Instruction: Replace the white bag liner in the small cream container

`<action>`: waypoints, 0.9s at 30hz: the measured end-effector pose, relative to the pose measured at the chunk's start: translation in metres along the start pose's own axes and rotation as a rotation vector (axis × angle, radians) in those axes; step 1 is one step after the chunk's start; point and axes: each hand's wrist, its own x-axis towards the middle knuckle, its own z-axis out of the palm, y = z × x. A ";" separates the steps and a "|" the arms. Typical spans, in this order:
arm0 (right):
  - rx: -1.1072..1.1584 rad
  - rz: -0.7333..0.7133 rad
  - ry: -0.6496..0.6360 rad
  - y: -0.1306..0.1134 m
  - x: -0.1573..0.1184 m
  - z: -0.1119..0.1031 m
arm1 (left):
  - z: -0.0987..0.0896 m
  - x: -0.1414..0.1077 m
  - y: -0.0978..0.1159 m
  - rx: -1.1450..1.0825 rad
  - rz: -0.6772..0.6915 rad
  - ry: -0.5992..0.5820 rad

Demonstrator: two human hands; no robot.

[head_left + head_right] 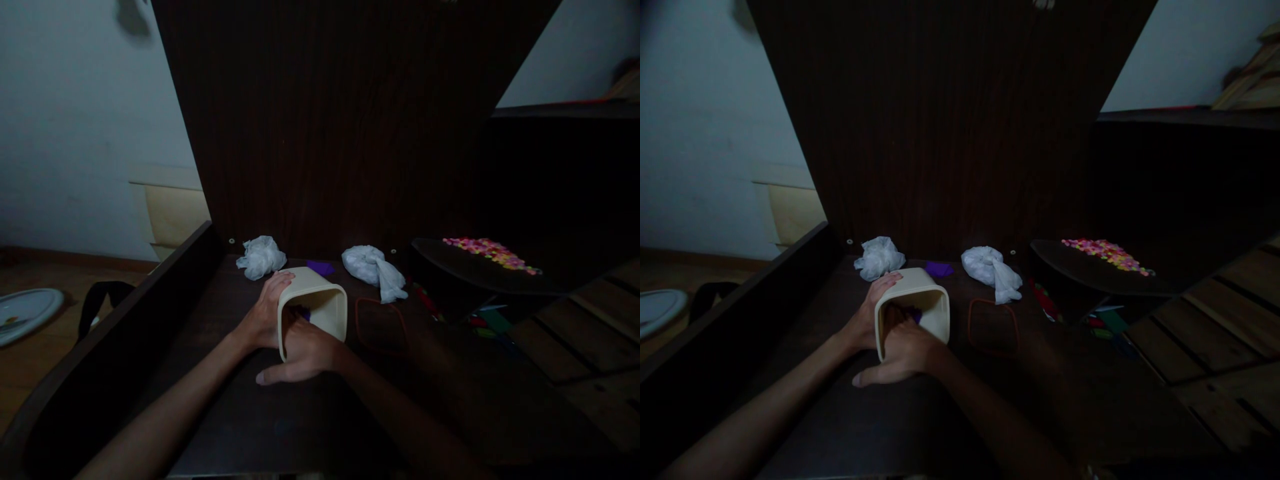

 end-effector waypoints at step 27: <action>-0.298 0.257 -0.073 -0.016 -0.022 -0.009 | -0.005 0.005 0.002 -0.028 -0.062 -0.069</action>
